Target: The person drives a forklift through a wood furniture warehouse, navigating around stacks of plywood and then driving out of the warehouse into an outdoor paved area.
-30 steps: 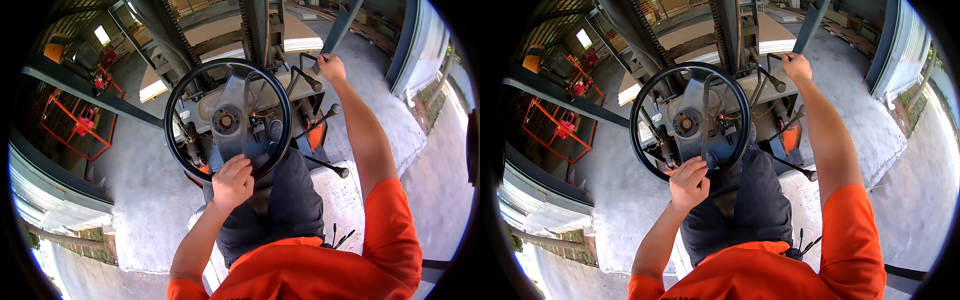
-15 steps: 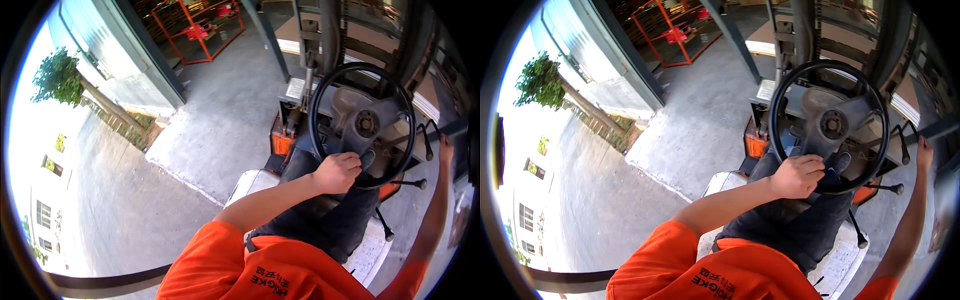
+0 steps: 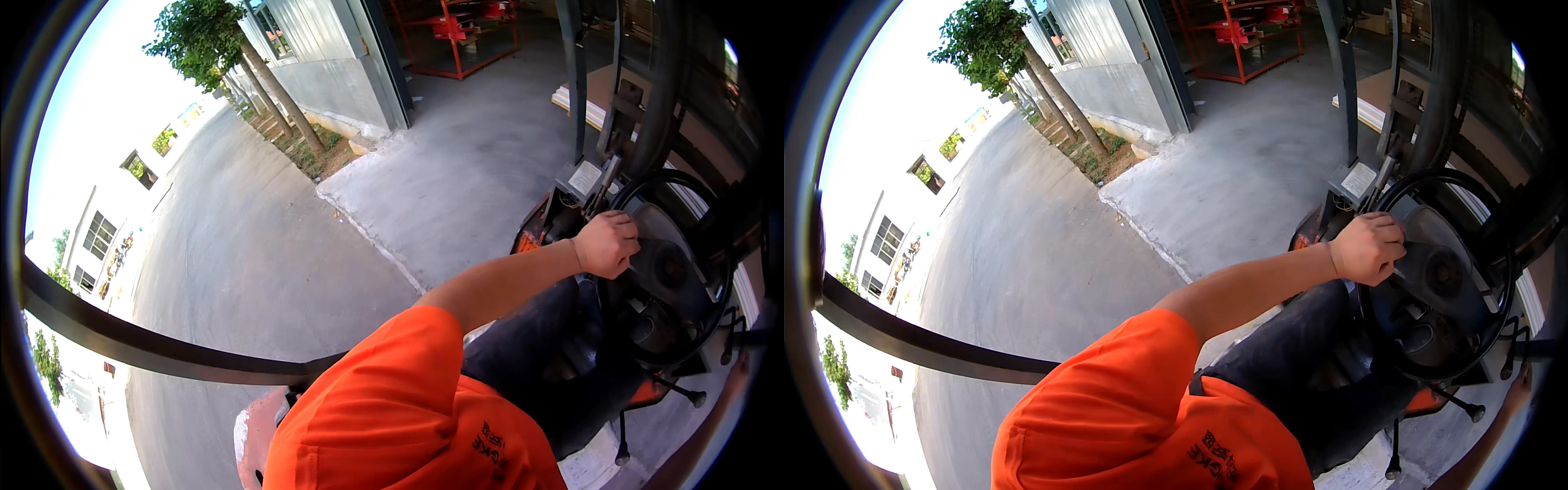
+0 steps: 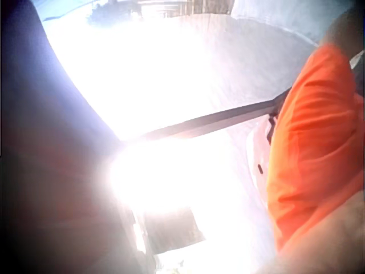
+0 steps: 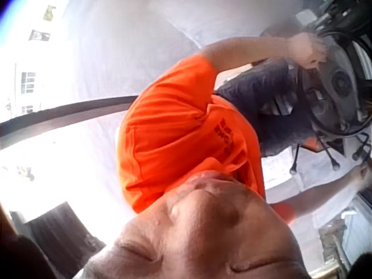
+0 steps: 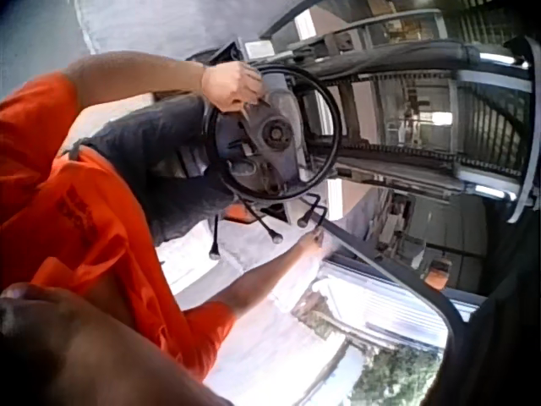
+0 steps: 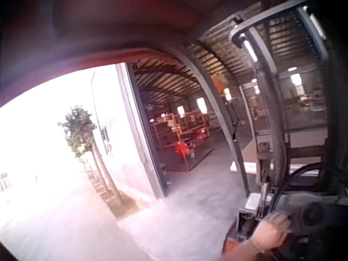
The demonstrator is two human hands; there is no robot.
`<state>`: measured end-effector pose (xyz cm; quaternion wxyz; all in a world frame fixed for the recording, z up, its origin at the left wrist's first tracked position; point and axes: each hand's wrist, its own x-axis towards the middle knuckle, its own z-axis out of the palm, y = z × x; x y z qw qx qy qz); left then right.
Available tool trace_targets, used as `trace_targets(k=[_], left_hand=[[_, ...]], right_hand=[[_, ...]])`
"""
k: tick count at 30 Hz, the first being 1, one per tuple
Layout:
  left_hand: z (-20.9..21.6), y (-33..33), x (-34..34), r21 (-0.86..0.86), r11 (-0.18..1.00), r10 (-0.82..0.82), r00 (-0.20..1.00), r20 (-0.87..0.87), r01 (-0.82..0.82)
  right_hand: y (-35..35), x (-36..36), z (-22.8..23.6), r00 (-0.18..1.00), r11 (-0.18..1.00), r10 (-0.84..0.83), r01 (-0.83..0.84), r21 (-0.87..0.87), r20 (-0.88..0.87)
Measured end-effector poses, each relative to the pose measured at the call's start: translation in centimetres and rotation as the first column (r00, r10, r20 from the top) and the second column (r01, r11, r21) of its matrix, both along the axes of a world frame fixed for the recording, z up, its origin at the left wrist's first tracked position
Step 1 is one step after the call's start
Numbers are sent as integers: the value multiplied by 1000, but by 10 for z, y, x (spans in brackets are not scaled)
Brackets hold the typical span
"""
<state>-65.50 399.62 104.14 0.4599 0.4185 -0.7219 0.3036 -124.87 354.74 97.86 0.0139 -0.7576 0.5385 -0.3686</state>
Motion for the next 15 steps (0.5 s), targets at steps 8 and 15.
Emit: trace_targets(k=[8, 15], left_hand=[[62, -10, -12, 148, 961, 265, 932, -246, -234], [73, 9, -130, 378, 907, 209, 978, -16, -187]], right_hand=[[253, 41, 26, 905, 954, -147, 23, 299, 400], [420, 70, -2, 911, 976, -205, 161, 149, 357]])
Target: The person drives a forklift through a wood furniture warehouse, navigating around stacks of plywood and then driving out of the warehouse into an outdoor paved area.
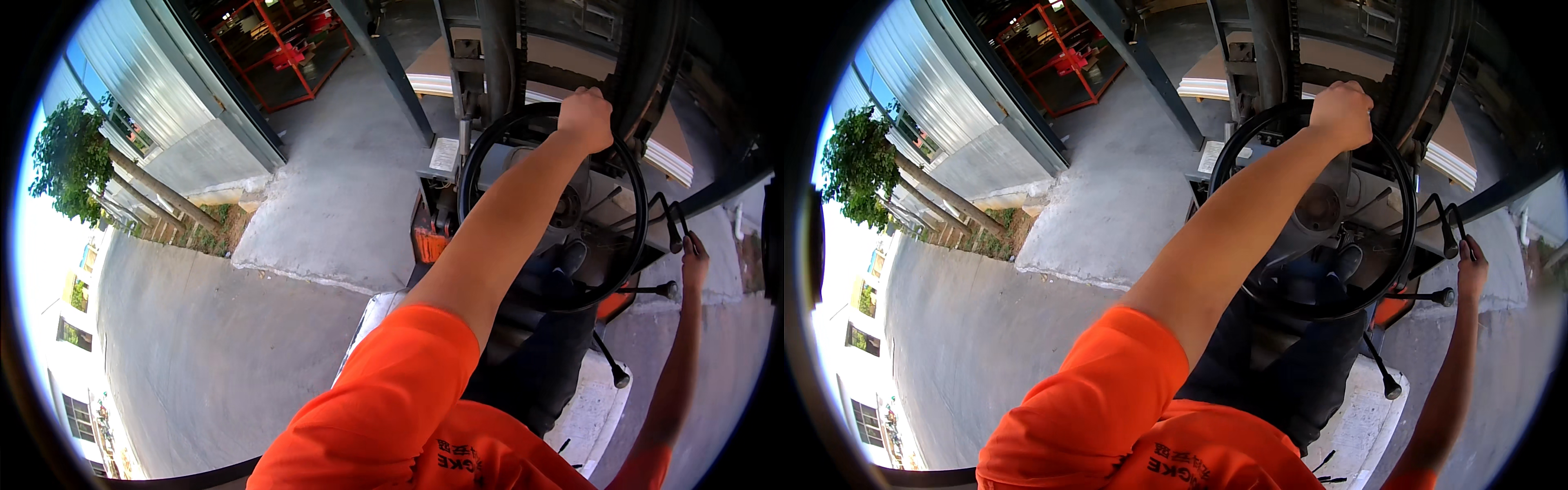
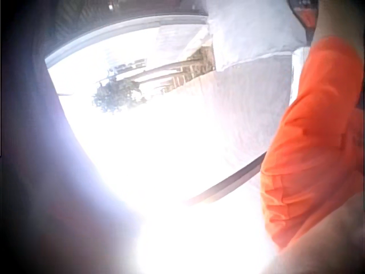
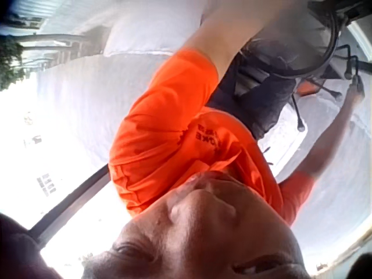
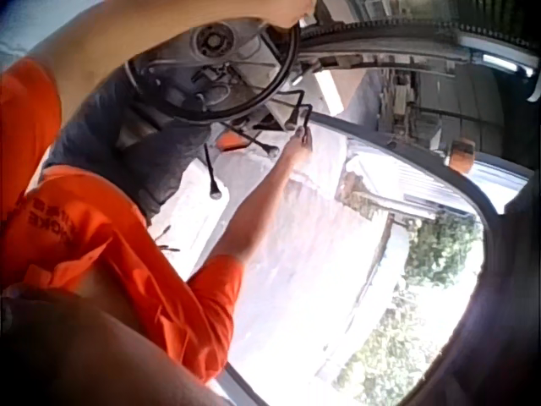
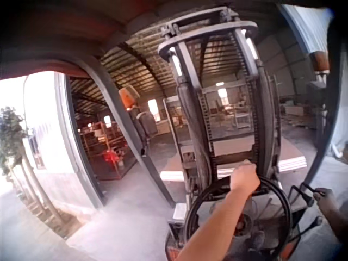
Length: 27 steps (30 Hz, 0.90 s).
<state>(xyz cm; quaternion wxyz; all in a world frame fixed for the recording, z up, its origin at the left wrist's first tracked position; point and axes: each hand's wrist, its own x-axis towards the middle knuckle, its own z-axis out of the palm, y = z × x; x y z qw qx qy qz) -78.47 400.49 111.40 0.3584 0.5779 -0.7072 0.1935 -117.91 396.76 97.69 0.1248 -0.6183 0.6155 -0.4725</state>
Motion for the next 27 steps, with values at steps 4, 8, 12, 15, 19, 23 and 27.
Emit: trace_targets(k=[4, 8, 12, 15, 19, 23, 27], left_hand=[[-20, 57, -58, 93, 987, -138, 986, 99, 129], [-39, 111, -78, 67, 978, -203, 974, 98, 197], [-43, 166, -70, 88, 982, -165, 986, -14, 166], [-51, 205, -61, 98, 988, -113, 993, -47, 117], [-54, 258, -44, 86, 996, -27, 998, -49, 31], [-63, 326, -33, 160, 985, 68, 996, -48, -60], [-71, 389, -17, 107, 992, 85, 991, -100, -74]], right_hand=[[57, -13, -17, 1000, 1000, -16, 16, -1, -5], [117, -26, -35, 998, 1000, -19, 18, 7, 65], [175, -36, -45, 998, 999, -27, 28, -21, 50], [214, -51, -57, 999, 999, -51, 51, -18, -3], [278, -49, -53, 998, 997, -61, 60, 57, 23], [338, -57, -55, 999, 998, -27, 25, 55, 23], [404, -30, -56, 999, 998, -34, 32, -53, -33]])
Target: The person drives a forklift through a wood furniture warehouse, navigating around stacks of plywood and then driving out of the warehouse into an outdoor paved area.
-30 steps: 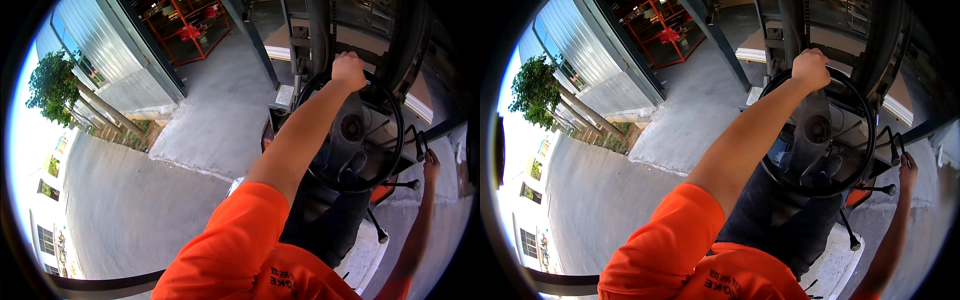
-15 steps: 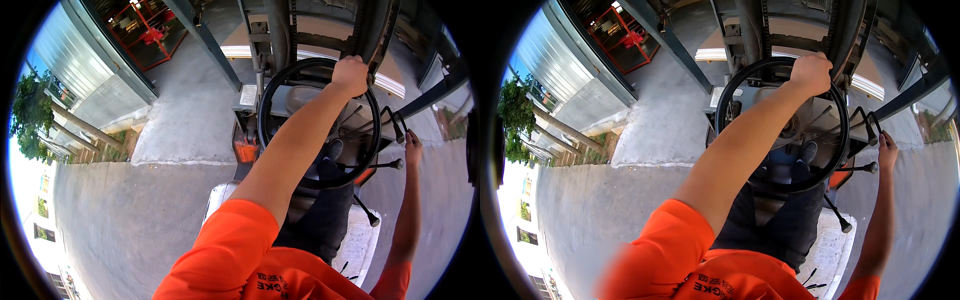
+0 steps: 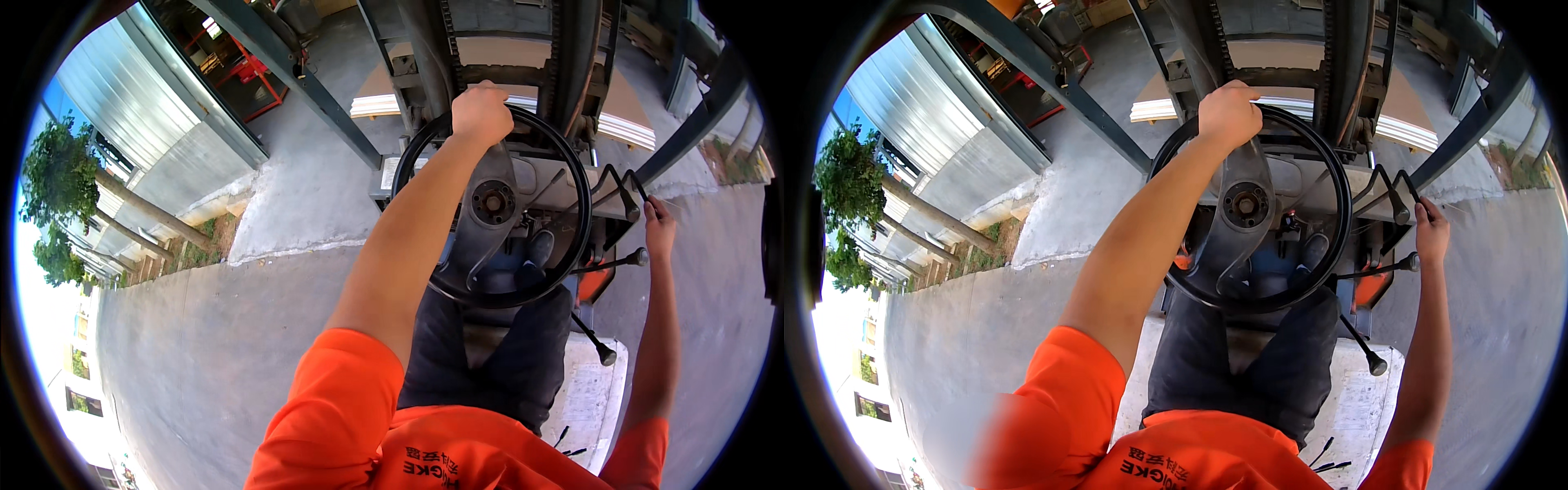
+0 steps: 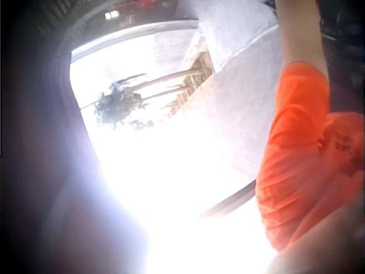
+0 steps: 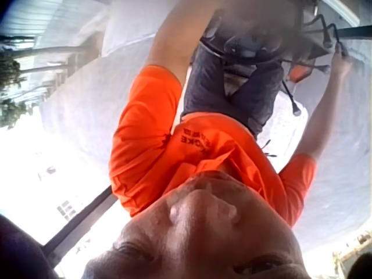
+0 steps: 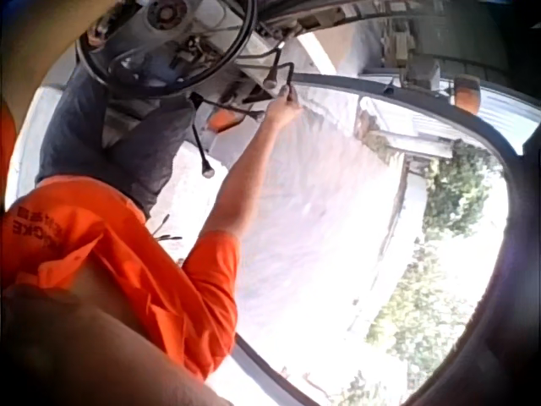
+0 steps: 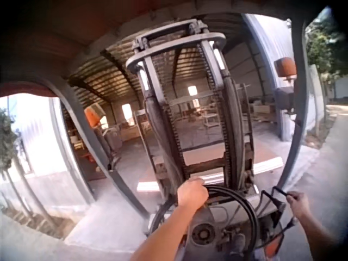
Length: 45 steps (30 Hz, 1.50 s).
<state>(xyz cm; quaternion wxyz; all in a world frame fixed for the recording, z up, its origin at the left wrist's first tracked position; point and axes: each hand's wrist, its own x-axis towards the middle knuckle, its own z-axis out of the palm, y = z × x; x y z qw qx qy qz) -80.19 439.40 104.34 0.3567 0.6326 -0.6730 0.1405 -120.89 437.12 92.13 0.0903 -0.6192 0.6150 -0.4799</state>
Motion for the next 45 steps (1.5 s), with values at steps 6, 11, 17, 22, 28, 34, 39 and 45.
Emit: trace_targets(k=[6, 11, 17, 22, 28, 34, 39, 45], left_hand=[[-23, 95, 28, -131, 991, -21, 998, -52, 14], [-62, 155, 25, -165, 986, -28, 996, -85, 14], [-151, 243, 37, -318, 948, -43, 987, -153, -8], [-224, 357, 35, -360, 929, 32, 988, -153, -86], [-302, 498, -78, -220, 886, -426, 904, -40, 407], [-308, 439, -207, 62, 837, -523, 763, 379, 543], [-241, 424, -181, 43, 963, -262, 877, 403, 268], [-224, 525, -55, 52, 998, 9, 984, 179, -18]], right_hand=[[96, 21, -6, 1000, 999, 18, -18, -39, -17], [132, -16, -44, 1000, 1000, -22, 22, 6, -19], [147, -50, -111, 993, 995, 60, -68, 73, 105], [187, -49, -138, 990, 994, 57, -69, 84, 131], [198, -107, -215, 989, 994, 78, -87, 68, 123], [224, -137, -243, 996, 997, 74, -74, -1, -42], [341, -97, -232, 995, 998, 62, -59, 33, -81], [507, -80, -278, 998, 999, -43, 43, -14, -52]])
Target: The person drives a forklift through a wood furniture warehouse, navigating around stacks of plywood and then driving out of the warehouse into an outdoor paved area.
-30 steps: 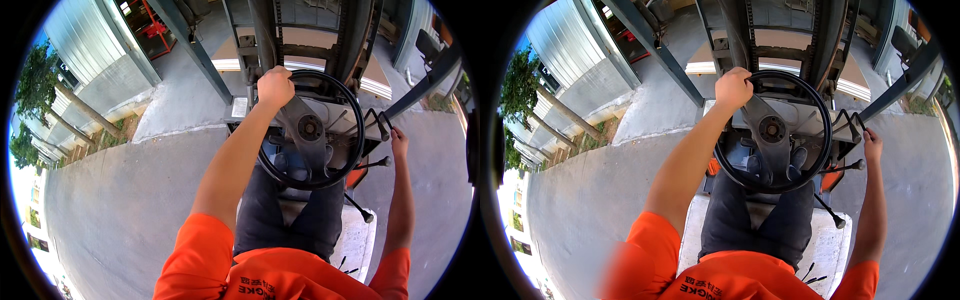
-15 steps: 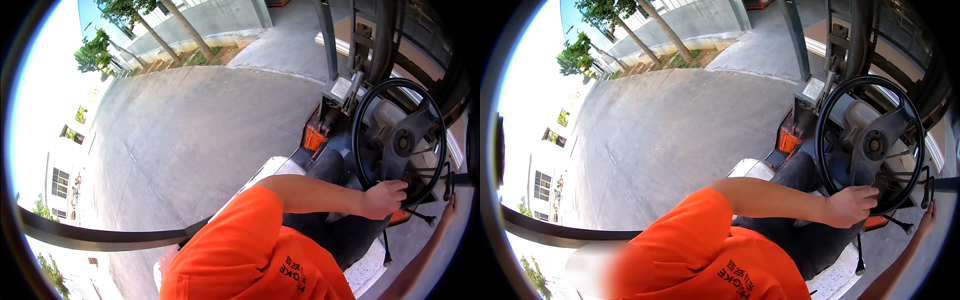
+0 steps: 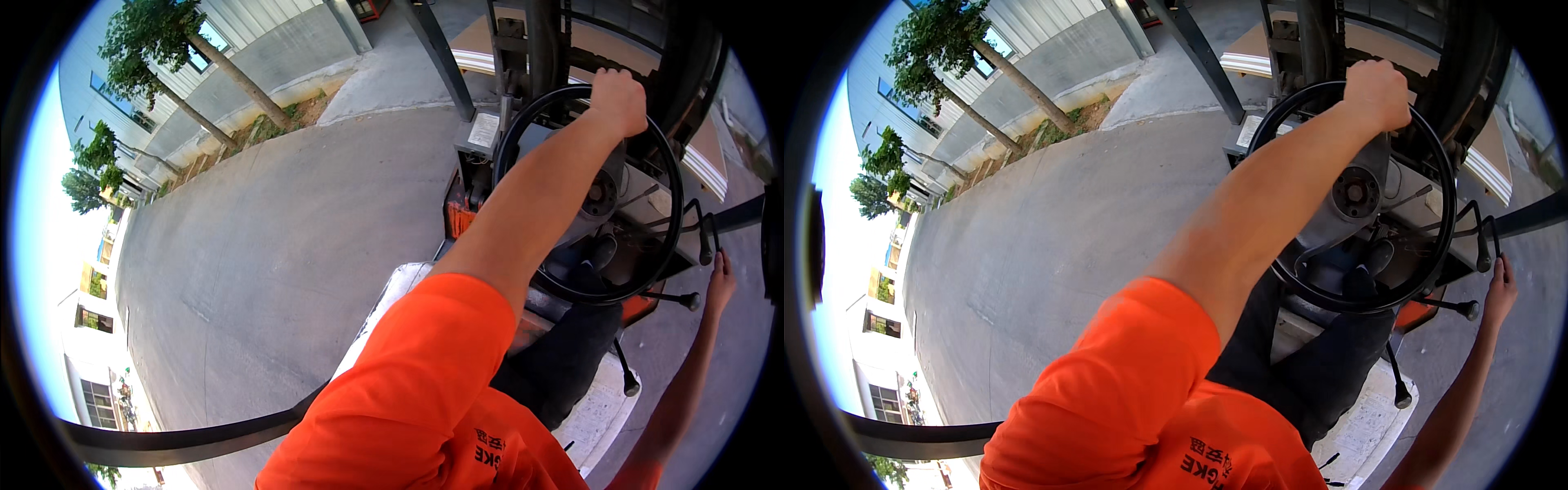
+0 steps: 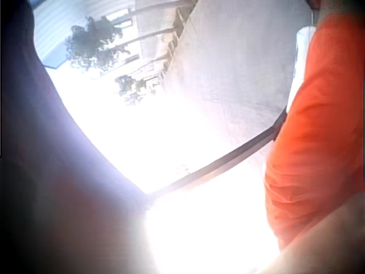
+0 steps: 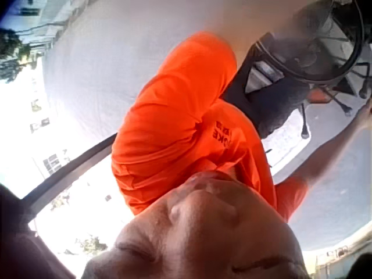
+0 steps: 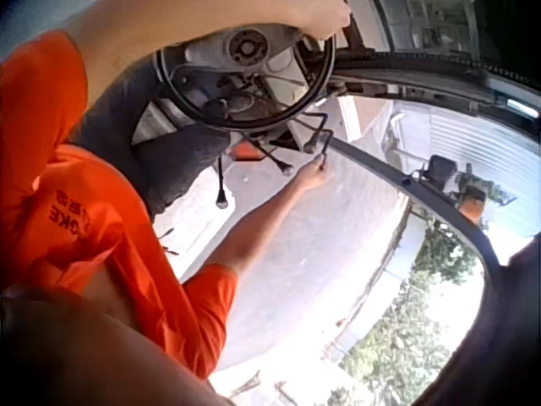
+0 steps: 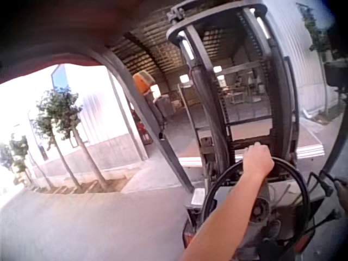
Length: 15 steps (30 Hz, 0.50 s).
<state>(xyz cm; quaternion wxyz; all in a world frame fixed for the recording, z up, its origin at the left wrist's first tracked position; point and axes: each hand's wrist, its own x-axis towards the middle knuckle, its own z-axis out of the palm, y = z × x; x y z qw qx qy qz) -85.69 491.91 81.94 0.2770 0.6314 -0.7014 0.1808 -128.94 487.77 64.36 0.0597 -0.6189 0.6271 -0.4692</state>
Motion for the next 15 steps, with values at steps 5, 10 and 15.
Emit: trace_targets(k=[5, 10, 15], left_hand=[[-72, 138, 97, -363, 932, -111, 956, -271, 5], [-125, 254, 164, -335, 937, -175, 960, -220, 95], [-119, 298, 215, -347, 918, -254, 957, -140, 193]], right_hand=[[133, 36, -16, 998, 998, -56, 57, -9, 26], [219, 84, -18, 993, 993, -116, 116, -7, 12], [266, 147, 11, 978, 980, -200, 201, -3, 61]])
